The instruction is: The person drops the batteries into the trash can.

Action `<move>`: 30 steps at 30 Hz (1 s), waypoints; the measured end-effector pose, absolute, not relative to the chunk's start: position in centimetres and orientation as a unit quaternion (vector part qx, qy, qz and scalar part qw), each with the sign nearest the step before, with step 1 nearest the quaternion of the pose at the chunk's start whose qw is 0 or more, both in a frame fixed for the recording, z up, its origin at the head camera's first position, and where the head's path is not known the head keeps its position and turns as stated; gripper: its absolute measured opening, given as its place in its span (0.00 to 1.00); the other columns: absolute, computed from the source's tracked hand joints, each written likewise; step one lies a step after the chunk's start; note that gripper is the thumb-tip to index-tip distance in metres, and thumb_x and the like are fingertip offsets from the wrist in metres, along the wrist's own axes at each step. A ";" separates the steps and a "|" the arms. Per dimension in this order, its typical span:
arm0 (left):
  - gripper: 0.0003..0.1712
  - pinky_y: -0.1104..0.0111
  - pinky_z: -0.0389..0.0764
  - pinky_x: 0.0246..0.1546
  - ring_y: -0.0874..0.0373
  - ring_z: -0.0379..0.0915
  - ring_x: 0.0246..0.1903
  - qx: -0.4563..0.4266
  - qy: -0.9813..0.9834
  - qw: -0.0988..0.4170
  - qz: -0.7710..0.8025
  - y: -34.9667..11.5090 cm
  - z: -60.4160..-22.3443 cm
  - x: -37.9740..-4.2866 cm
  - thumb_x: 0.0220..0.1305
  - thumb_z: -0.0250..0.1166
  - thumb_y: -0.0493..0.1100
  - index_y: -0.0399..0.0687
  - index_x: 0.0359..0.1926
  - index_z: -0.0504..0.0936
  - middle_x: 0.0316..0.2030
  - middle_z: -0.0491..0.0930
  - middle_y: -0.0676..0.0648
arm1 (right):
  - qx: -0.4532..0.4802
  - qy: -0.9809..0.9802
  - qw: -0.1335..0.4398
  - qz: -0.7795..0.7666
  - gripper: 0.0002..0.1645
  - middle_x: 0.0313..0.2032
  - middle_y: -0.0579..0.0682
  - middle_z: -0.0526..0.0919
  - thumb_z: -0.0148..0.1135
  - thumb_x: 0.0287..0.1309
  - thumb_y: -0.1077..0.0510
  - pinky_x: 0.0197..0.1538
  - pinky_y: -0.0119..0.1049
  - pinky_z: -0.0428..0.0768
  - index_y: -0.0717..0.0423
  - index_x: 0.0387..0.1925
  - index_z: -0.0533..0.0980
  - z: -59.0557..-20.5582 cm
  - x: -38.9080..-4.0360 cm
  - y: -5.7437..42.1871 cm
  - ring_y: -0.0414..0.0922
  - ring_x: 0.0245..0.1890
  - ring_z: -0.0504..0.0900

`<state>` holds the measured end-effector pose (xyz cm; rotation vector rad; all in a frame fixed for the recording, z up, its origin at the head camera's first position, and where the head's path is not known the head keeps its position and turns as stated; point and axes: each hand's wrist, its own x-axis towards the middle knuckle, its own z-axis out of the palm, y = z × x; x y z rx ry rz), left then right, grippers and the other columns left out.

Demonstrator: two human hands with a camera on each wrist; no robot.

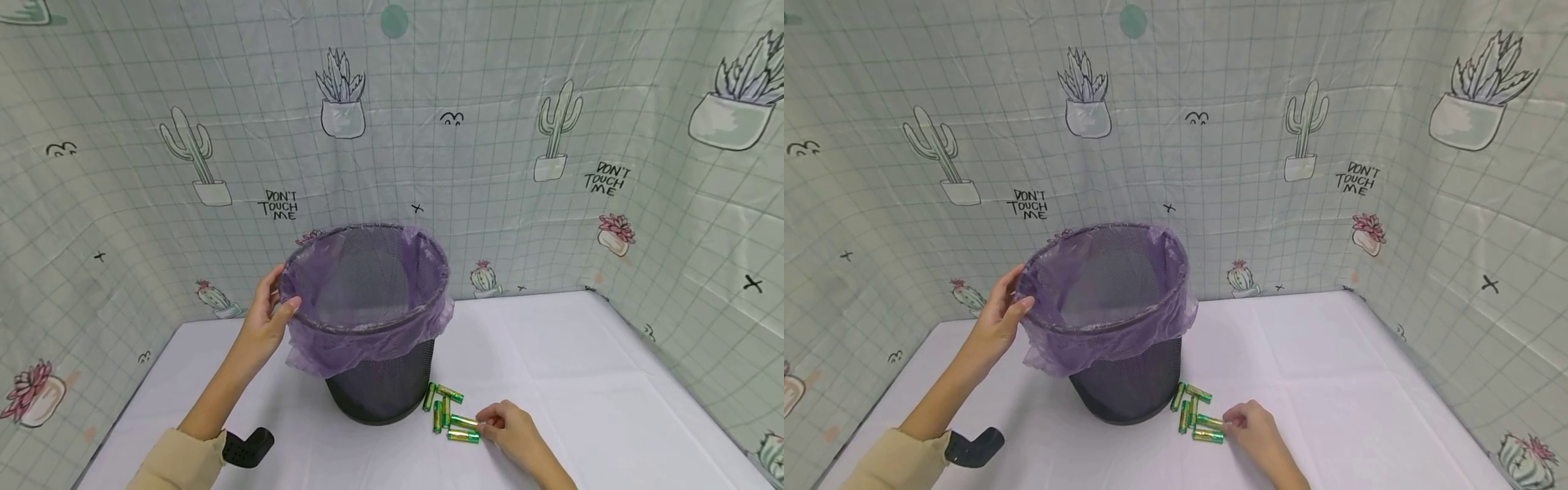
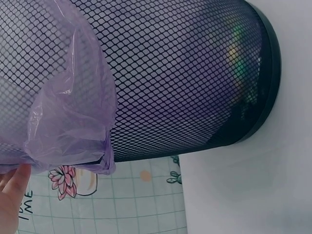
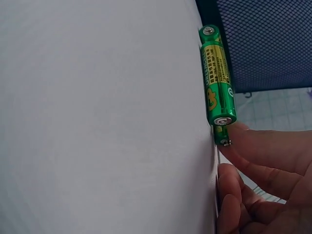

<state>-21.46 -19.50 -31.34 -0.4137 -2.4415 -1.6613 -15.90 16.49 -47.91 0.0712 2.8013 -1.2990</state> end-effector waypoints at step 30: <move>0.37 0.89 0.61 0.47 0.43 0.49 0.66 -0.141 -0.811 0.079 -0.563 -19.5 -31.4 -21.5 0.69 0.48 0.40 0.40 0.72 0.40 0.67 0.48 0.36 | 0.003 0.908 0.042 -0.417 0.04 0.27 0.46 0.72 0.62 0.52 0.65 0.30 0.27 0.66 0.59 0.32 0.77 -47.7 -16.2 16.6 0.40 0.28 0.67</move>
